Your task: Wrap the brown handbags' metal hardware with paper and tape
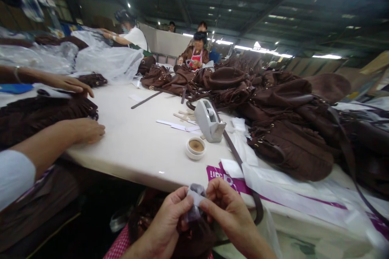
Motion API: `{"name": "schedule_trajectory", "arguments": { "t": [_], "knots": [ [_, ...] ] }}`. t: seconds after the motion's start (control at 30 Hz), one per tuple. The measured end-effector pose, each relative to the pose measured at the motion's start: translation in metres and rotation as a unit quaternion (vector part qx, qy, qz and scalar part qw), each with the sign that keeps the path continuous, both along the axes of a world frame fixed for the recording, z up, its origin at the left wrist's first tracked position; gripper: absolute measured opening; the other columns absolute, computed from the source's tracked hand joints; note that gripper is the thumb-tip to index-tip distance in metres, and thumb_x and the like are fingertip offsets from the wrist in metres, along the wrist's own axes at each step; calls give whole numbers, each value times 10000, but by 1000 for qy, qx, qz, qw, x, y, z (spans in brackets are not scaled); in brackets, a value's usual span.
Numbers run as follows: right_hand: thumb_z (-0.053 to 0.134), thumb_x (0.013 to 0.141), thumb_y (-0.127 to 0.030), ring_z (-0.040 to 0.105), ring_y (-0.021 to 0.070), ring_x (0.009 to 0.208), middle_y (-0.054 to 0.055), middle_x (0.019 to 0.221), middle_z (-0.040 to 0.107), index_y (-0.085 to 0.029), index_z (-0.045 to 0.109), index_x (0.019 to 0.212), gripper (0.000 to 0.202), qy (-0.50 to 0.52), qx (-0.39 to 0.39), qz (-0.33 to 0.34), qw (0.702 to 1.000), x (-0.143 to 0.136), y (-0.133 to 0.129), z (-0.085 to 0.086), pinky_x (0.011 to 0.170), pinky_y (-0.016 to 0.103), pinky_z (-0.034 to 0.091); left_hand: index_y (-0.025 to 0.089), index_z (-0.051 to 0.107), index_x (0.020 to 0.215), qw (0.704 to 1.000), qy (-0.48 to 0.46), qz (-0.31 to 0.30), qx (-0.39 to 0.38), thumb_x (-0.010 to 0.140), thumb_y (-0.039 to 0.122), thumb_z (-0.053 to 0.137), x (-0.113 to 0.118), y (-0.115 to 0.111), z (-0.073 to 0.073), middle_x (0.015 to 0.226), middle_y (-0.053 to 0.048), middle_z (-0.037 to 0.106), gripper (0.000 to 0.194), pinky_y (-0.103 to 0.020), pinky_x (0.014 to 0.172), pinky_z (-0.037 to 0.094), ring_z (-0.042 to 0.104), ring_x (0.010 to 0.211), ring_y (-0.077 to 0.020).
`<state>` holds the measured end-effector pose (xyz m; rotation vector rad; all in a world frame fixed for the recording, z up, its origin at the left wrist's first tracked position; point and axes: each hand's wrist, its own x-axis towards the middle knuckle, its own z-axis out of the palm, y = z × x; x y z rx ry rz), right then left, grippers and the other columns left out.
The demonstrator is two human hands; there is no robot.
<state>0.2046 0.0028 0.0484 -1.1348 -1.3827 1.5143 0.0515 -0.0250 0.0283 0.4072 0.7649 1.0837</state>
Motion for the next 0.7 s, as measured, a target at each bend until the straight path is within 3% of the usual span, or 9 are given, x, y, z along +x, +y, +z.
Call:
{"name": "schedule_trajectory", "arguments": {
  "t": [0.13,0.33,0.53,0.7],
  "knots": [
    [805,718,-505,488,77,534,-77,616,510,-199,491,769,441,17,-12,6,1000,3,1,1,506,194,396,125,690,935,1000,-11,-15,9,655,426,864,0,1,-2,826,-50,638,447,-189,597,384,534,663,-101],
    [812,725,-469,494,81,534,-68,617,542,-202,511,805,410,20,-23,34,999,8,6,-1,498,190,392,68,713,970,995,-24,-89,41,791,393,757,-9,8,-5,770,-69,620,373,-189,510,248,424,572,-67],
    [792,762,-437,470,76,544,-73,621,520,-201,507,802,373,25,-25,57,998,14,5,-3,504,189,371,62,720,931,988,-81,-134,7,826,407,700,-9,13,-10,760,-76,622,362,-199,519,299,470,586,-95],
    [798,739,-458,432,74,547,-71,620,488,-194,477,726,416,6,-24,65,998,19,3,0,504,196,338,67,716,977,987,-87,-137,-8,814,390,713,-6,12,-13,782,-70,605,362,-193,516,301,483,609,-98]
  ]
}}
